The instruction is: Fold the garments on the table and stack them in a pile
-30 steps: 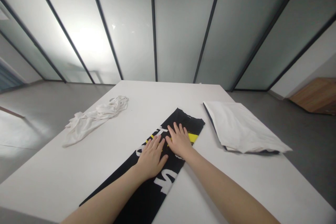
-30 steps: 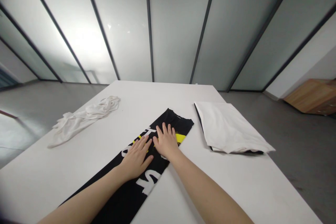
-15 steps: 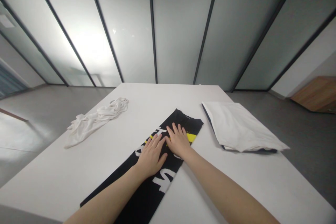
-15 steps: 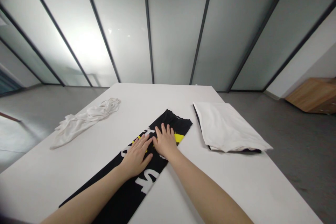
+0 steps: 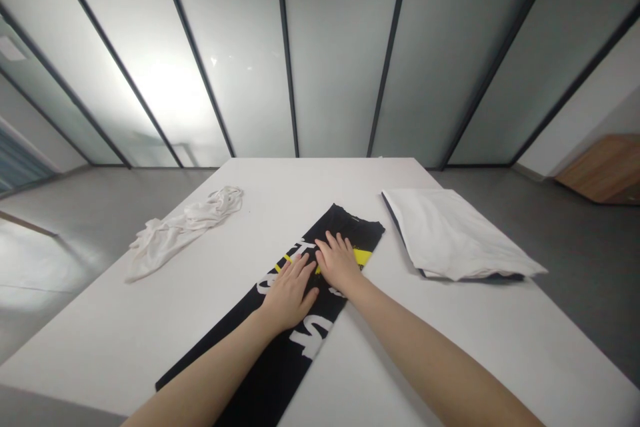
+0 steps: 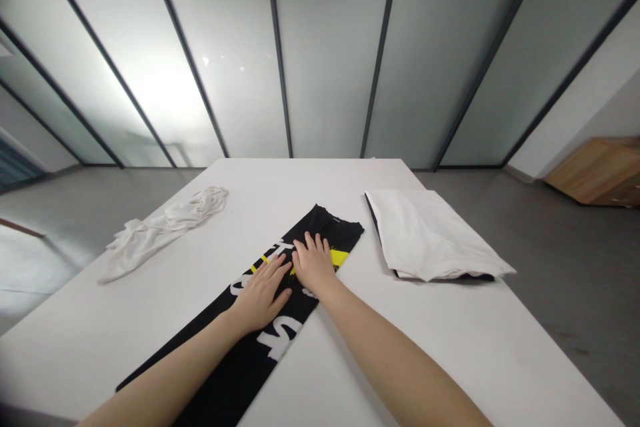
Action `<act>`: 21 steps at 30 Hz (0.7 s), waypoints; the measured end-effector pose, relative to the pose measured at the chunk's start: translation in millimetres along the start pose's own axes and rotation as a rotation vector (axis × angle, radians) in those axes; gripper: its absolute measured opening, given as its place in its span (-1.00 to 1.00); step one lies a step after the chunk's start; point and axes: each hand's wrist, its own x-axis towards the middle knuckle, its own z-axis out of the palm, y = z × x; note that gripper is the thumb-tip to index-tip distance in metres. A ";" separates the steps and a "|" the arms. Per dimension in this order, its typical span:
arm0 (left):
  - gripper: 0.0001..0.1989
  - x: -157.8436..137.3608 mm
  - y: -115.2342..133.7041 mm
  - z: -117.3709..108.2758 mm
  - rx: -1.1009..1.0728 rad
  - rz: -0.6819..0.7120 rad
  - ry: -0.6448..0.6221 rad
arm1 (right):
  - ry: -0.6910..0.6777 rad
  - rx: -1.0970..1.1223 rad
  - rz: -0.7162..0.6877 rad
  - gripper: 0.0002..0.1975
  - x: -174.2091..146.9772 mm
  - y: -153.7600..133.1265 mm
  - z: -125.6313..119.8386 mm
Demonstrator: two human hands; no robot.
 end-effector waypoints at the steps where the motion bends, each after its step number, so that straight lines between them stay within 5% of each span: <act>1: -0.42 -0.2 -0.3 -0.2 -0.001 0.002 0.000 | 0.004 0.002 0.002 -0.48 -0.3 0.0 -0.3; 13: -0.42 0.7 -1.0 -1.2 0.003 -0.016 -0.036 | 0.135 0.062 -0.062 -0.59 -4.6 -0.9 -3.8; 21: -0.40 0.3 -1.3 -1.1 -0.011 -0.011 -0.029 | 0.195 -0.093 -0.043 -0.69 -12.8 -9.7 -20.0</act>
